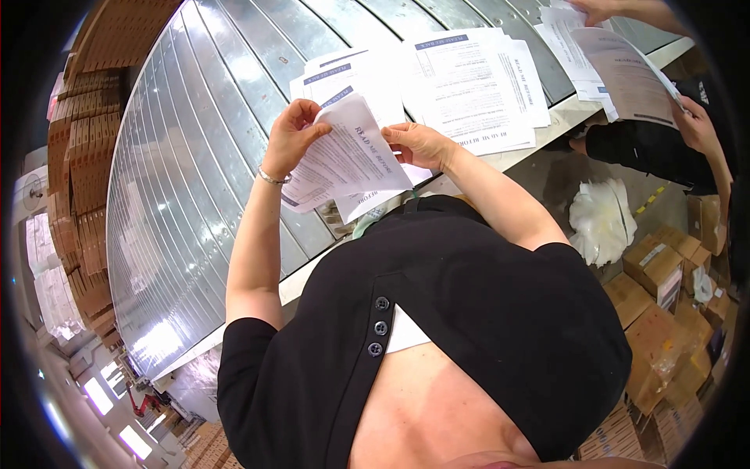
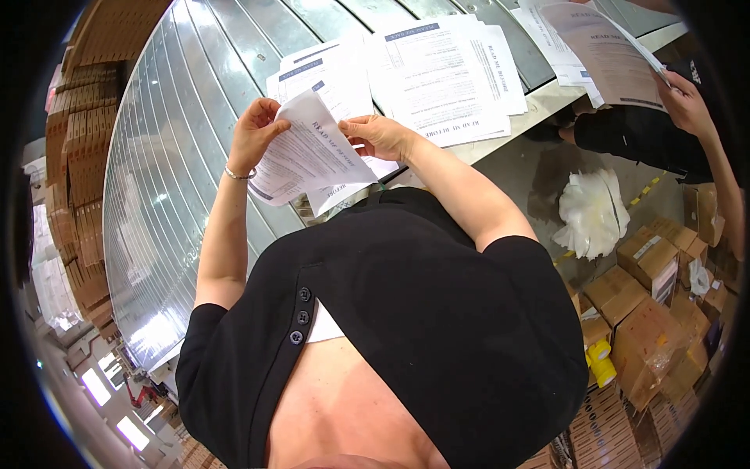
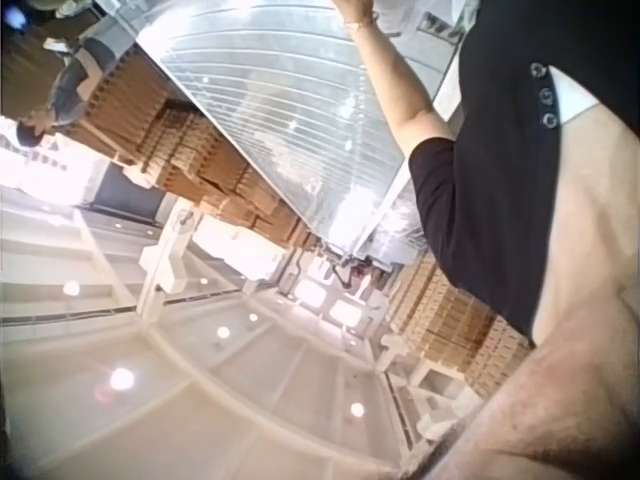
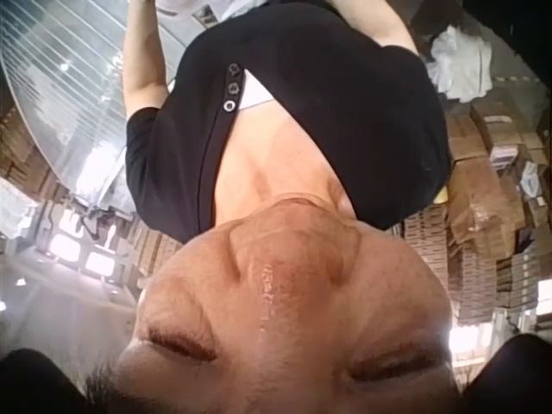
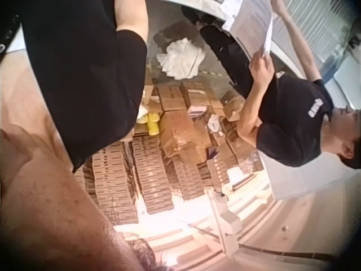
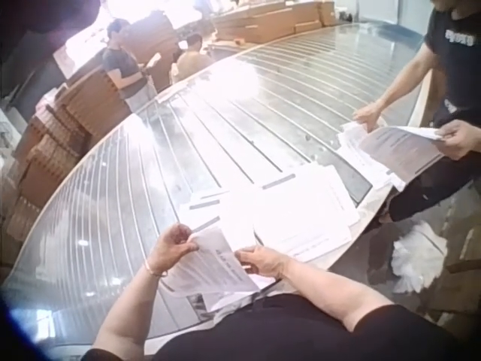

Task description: Sorting and organizing printed instructional documents on a large metal-topped work table in a warehouse.

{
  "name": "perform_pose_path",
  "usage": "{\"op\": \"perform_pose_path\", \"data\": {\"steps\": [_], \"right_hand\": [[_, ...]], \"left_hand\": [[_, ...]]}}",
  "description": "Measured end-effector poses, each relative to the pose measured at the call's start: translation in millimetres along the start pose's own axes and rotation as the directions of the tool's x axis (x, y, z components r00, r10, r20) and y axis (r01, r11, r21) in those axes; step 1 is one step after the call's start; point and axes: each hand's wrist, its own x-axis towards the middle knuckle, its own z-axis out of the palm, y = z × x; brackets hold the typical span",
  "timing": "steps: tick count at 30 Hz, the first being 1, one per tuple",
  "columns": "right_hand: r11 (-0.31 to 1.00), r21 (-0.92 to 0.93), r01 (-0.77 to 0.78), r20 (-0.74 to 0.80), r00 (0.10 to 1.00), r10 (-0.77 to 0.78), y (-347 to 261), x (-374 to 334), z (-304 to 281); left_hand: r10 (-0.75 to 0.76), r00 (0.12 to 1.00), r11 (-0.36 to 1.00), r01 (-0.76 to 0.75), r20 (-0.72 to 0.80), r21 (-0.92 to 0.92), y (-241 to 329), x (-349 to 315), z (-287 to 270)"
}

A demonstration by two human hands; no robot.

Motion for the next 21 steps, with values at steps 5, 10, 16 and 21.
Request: {"op": "perform_pose_path", "data": {"steps": [5, 10, 16, 21], "right_hand": [[0.999, 0.033, 0.023, -0.004, 1.000, -0.023, -1, 1, 7], [0.991, -0.051, 0.127, 0.000, 0.992, -0.127, -19, 6, 20], [0.993, 0.086, 0.076, -0.014, 0.997, -0.075, -26, 3, 26], [0.986, 0.166, 0.032, -0.022, 0.999, -0.029, -25, 3, 28]], "left_hand": [[0.016, 1.000, 0.999, -0.016, 0.003, -0.045, -2, 1, -1], [0.032, 0.999, 0.997, -0.033, 0.014, 0.075, -3, -1, 0], [0.163, 0.986, 0.962, -0.166, 0.029, 0.216, 4, -1, 4], [0.138, 0.989, 0.970, -0.144, 0.043, 0.194, 10, -3, 8]]}}
